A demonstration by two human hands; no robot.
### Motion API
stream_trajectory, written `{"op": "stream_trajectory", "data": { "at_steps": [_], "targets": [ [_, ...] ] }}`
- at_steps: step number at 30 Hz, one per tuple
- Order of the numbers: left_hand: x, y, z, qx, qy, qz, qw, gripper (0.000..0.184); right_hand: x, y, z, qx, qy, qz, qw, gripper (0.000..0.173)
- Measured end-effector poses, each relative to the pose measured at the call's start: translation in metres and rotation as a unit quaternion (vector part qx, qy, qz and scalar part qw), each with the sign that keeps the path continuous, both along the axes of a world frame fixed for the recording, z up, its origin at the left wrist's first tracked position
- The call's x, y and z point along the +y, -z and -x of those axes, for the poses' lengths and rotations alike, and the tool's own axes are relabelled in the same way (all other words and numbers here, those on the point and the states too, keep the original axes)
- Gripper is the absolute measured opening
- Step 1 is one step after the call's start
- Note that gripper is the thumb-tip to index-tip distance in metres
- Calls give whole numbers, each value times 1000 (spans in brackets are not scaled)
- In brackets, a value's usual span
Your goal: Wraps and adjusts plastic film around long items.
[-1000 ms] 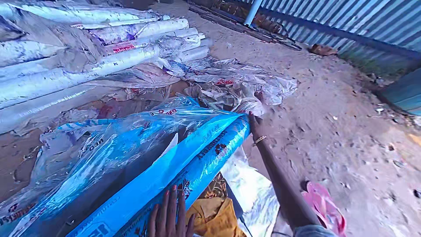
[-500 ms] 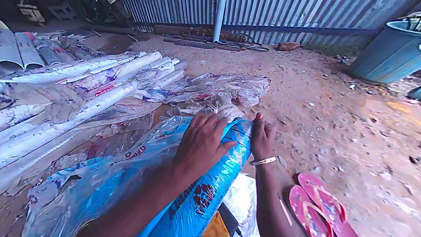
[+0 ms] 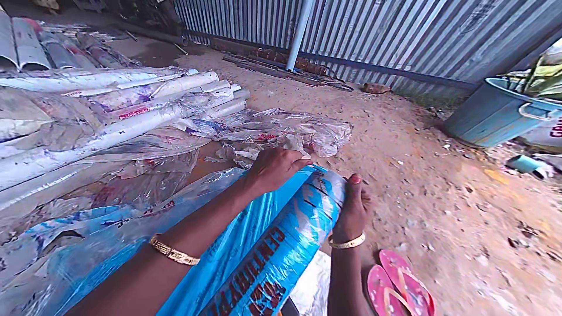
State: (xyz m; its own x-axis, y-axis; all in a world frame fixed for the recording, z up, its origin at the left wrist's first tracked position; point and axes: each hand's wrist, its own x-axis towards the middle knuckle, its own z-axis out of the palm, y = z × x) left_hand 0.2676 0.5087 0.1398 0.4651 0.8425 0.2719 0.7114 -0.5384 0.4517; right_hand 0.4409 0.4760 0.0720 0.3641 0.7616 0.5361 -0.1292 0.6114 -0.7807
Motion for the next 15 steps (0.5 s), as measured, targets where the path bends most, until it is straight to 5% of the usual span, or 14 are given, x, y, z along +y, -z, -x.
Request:
{"op": "stream_trajectory", "data": {
  "at_steps": [4, 11, 15],
  "targets": [
    [5, 20, 33, -56, -63, 33, 996, 43, -14, -17, 9, 39, -3, -25, 999, 50],
    [-2, 108, 41, -125, -133, 262, 947, 51, -33, -40, 30, 55, 69, -11, 996, 57],
    [14, 107, 48, -210, -106, 318, 918, 53, -30, -34, 23, 3, 103, -3, 995, 53]
  ]
}}
